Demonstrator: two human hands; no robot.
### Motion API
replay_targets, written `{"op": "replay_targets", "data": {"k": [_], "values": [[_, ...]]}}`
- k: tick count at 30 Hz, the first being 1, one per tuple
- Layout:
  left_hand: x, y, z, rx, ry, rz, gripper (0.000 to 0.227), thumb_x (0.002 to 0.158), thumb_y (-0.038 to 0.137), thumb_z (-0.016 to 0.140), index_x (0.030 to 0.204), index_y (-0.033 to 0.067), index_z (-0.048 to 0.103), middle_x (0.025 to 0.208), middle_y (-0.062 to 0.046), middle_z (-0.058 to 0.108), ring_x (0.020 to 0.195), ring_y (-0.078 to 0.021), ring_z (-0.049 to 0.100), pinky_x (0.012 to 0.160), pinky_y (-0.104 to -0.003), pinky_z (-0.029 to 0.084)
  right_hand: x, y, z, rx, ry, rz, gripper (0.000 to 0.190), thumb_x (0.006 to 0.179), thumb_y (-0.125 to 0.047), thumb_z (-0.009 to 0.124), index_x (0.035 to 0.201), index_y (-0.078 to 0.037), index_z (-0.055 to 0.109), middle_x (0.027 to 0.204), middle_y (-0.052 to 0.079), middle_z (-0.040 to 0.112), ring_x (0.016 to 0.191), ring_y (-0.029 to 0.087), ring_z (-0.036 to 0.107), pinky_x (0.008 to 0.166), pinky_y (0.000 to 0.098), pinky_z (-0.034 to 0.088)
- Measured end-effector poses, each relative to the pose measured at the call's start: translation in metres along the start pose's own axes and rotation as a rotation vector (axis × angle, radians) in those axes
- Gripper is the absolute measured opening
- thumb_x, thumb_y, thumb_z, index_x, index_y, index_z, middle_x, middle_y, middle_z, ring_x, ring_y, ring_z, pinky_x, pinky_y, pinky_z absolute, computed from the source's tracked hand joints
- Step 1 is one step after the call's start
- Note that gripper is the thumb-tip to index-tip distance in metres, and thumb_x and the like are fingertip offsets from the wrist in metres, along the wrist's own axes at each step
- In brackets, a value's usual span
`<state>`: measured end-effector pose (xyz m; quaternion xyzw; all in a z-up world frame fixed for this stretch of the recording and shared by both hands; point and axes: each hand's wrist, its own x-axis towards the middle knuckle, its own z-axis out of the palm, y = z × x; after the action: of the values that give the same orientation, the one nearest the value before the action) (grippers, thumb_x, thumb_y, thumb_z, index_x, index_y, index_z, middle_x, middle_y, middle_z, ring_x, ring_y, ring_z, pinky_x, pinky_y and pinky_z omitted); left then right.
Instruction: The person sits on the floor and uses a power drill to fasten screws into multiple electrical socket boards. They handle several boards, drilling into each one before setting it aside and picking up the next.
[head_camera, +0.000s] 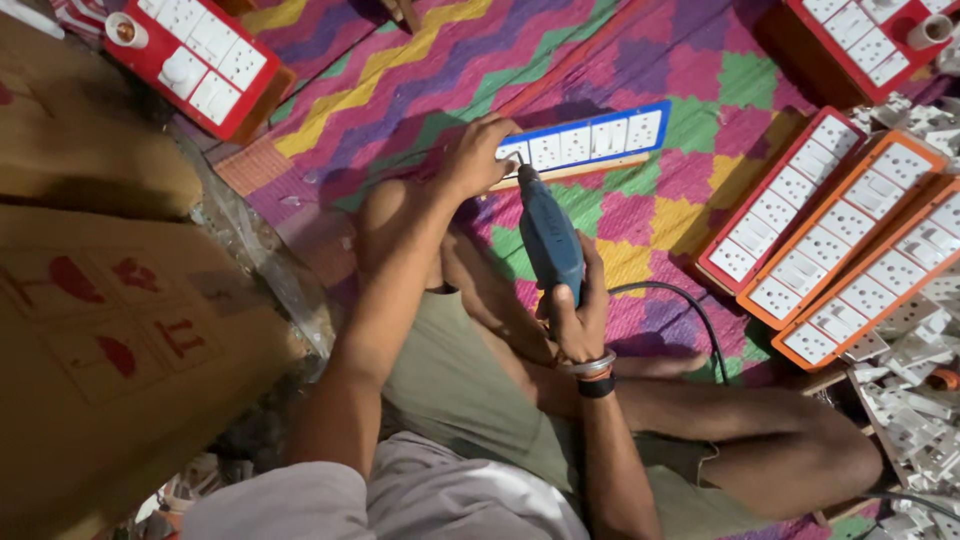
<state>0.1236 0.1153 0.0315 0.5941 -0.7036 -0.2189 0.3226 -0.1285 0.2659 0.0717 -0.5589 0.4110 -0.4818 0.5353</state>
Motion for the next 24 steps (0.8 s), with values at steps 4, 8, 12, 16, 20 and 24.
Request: {"op": "replay_targets", "data": {"k": [4, 8, 12, 16, 20, 24], "values": [[0.002, -0.004, 0.004, -0.032, 0.060, 0.055, 0.041, 0.070, 0.007, 0.086, 0.108, 0.0096, 0.068, 0.111, -0.011, 0.068, 0.111, -0.0363, 0.063, 0.094, -0.046, 0.051, 0.001, 0.001, 0.006, 0.059, 0.017, 0.135, 0.095, 0.090, -0.062, 0.064, 0.158, -0.003, 0.035, 0.103, 0.014, 0.065, 0.066, 0.015, 0.060, 0.055, 0.0284, 0.050], [-0.004, 0.004, 0.003, 0.014, 0.077, -0.010, 0.039, 0.070, 0.008, 0.086, 0.105, 0.0116, 0.068, 0.108, -0.008, 0.069, 0.109, -0.0350, 0.065, 0.088, -0.046, 0.052, 0.000, 0.004, 0.003, 0.025, 0.007, 0.064, 0.092, 0.096, -0.064, 0.062, 0.159, -0.003, 0.036, 0.114, 0.015, 0.064, 0.074, 0.014, 0.061, 0.062, 0.0282, 0.051], [-0.006, 0.012, -0.002, 0.040, 0.095, -0.016, 0.040, 0.072, 0.009, 0.086, 0.106, 0.0125, 0.065, 0.108, -0.007, 0.069, 0.109, -0.0340, 0.065, 0.085, -0.047, 0.052, 0.001, 0.005, 0.005, -0.006, -0.006, -0.074, 0.084, 0.106, -0.063, 0.062, 0.159, -0.003, 0.037, 0.131, 0.015, 0.060, 0.094, 0.016, 0.063, 0.081, 0.0315, 0.055], [-0.006, 0.016, -0.001, 0.069, 0.083, -0.017, 0.040, 0.073, 0.009, 0.085, 0.107, 0.0116, 0.065, 0.110, -0.008, 0.069, 0.108, -0.0349, 0.065, 0.086, -0.047, 0.052, 0.001, -0.003, 0.008, 0.041, 0.010, 0.112, 0.092, 0.095, -0.063, 0.063, 0.159, -0.005, 0.034, 0.101, 0.013, 0.066, 0.062, 0.012, 0.058, 0.054, 0.0268, 0.049], [-0.009, 0.015, -0.001, 0.083, 0.083, 0.015, 0.040, 0.073, 0.004, 0.082, 0.108, 0.0108, 0.064, 0.109, -0.010, 0.067, 0.109, -0.0358, 0.064, 0.088, -0.047, 0.052, 0.002, -0.009, 0.012, -0.006, 0.023, 0.098, 0.088, 0.095, -0.059, 0.066, 0.156, -0.003, 0.036, 0.111, 0.012, 0.063, 0.064, 0.012, 0.058, 0.053, 0.0272, 0.049], [-0.009, 0.014, -0.003, 0.088, 0.194, 0.133, 0.048, 0.067, 0.001, 0.082, 0.112, 0.0094, 0.067, 0.114, -0.016, 0.065, 0.107, -0.0406, 0.061, 0.086, -0.049, 0.050, 0.003, -0.006, 0.010, -0.054, -0.011, 0.003, 0.087, 0.101, -0.058, 0.065, 0.161, -0.003, 0.035, 0.122, 0.013, 0.062, 0.077, 0.014, 0.061, 0.062, 0.0285, 0.052]]}}
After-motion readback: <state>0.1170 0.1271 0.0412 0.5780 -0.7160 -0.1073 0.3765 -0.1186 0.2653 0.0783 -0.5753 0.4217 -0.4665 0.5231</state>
